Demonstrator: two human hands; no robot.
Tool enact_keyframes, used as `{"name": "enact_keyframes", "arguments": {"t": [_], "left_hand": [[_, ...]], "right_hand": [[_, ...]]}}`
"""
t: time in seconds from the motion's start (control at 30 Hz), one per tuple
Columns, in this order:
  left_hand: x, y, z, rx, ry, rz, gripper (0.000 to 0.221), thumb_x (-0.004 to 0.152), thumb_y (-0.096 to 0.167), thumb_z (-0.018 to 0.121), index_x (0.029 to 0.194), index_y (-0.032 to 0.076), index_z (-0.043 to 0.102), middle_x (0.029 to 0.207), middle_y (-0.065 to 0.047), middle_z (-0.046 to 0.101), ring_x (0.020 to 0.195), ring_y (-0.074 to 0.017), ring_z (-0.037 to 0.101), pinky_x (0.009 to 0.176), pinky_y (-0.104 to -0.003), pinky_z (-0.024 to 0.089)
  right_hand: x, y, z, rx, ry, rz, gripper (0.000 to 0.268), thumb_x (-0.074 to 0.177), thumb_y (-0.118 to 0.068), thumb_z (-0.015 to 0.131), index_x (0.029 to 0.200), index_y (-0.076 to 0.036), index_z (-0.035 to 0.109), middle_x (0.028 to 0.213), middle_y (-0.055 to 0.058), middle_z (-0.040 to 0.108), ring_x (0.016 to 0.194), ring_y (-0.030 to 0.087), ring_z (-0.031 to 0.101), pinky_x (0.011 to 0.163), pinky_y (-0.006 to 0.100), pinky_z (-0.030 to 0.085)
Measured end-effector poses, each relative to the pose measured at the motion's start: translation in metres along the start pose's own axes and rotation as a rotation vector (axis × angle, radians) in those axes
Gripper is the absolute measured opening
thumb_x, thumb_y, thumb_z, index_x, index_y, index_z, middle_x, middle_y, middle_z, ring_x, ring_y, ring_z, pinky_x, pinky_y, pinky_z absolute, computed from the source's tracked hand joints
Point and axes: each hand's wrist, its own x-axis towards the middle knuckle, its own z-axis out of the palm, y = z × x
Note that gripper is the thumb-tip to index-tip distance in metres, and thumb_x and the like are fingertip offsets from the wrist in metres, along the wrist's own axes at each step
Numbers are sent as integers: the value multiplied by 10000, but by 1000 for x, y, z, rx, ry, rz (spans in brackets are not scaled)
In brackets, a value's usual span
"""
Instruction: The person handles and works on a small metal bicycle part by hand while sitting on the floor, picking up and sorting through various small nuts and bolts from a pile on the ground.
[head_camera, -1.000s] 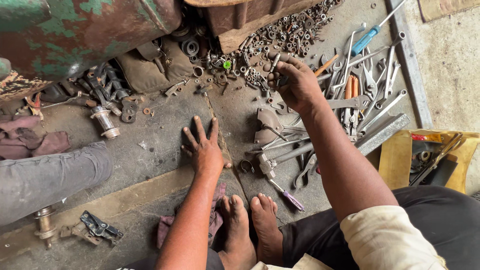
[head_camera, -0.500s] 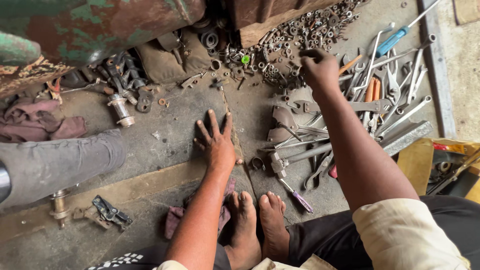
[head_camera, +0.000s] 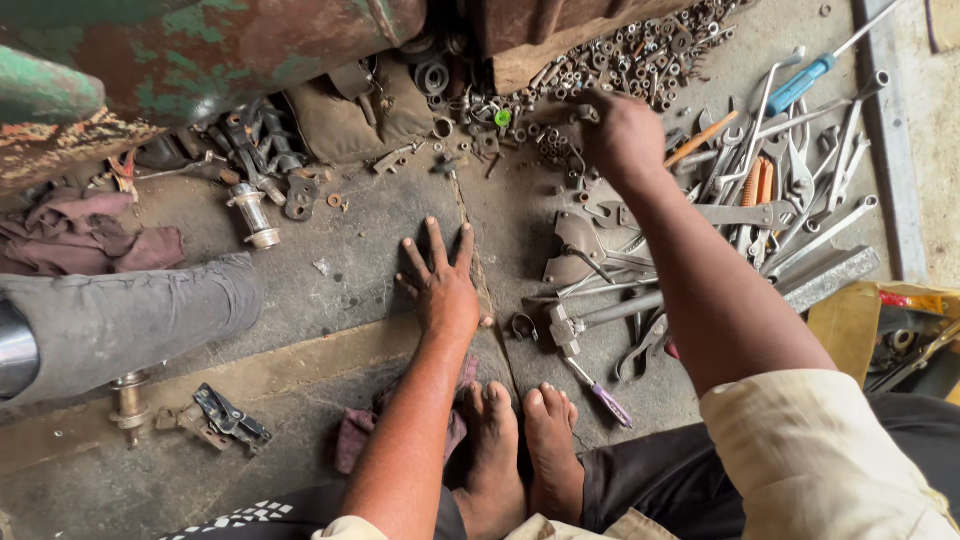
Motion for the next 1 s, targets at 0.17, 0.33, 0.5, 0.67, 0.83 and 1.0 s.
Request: {"name": "enact_keyframes", "arguments": {"t": [0.17,0.33,0.5,0.67,0.83,1.0], "left_hand": [[-3,4,-10,-75,-144,-54,1147,741,186,874,1618,387,163,1717,-106,-86,1558,-506,-15,1170,-768,189],[-1,1,-3,-37,-77,-8,1103,792,135,838,1626,384,161,1697,-135,-102,1522,-532,-19,1110,-800,174],[-2,2,-4,-39,-100,-27,1115,785,151,852,1622,396,158,1710,-120,-109,1537,-517,-28,1137,-792,170],[-3,6,-14,-55,-190,-55,1330,629,246,964,1621,400,91,1702,-120,-147,1548,-506,-59,1161,-770,171],[-5,6,-13,-49,-140,-37,1428,536,311,1010,1622,396,87,1703,-129,-130,1541,-523,-43,1134,-783,214],[-4,4,-11,-30,-132,-41,1426,535,314,1011,1621,399,90,1703,-121,-124,1538,-522,-33,1136,-781,216]], "right_hand": [[-36,42,8,81,200,59,242,988,-300,754,1210,-202,768,948,145,743,810,302,701,691,441,557],[-47,46,12,3,180,149,198,1005,-256,715,1171,-162,767,959,146,739,856,319,702,718,451,554],[-28,19,20,50,219,-74,233,985,-248,707,1195,-162,761,1023,117,734,897,309,692,720,439,570],[2,-7,38,22,101,-160,274,1025,-182,641,1283,-145,724,981,116,714,806,300,666,626,422,558],[12,-7,44,-94,60,-81,212,1041,-185,598,1210,-176,724,890,79,706,763,222,653,596,353,543],[20,-3,27,-49,116,-82,284,1045,-252,632,1320,-211,692,889,103,709,710,205,650,492,324,515]]}}
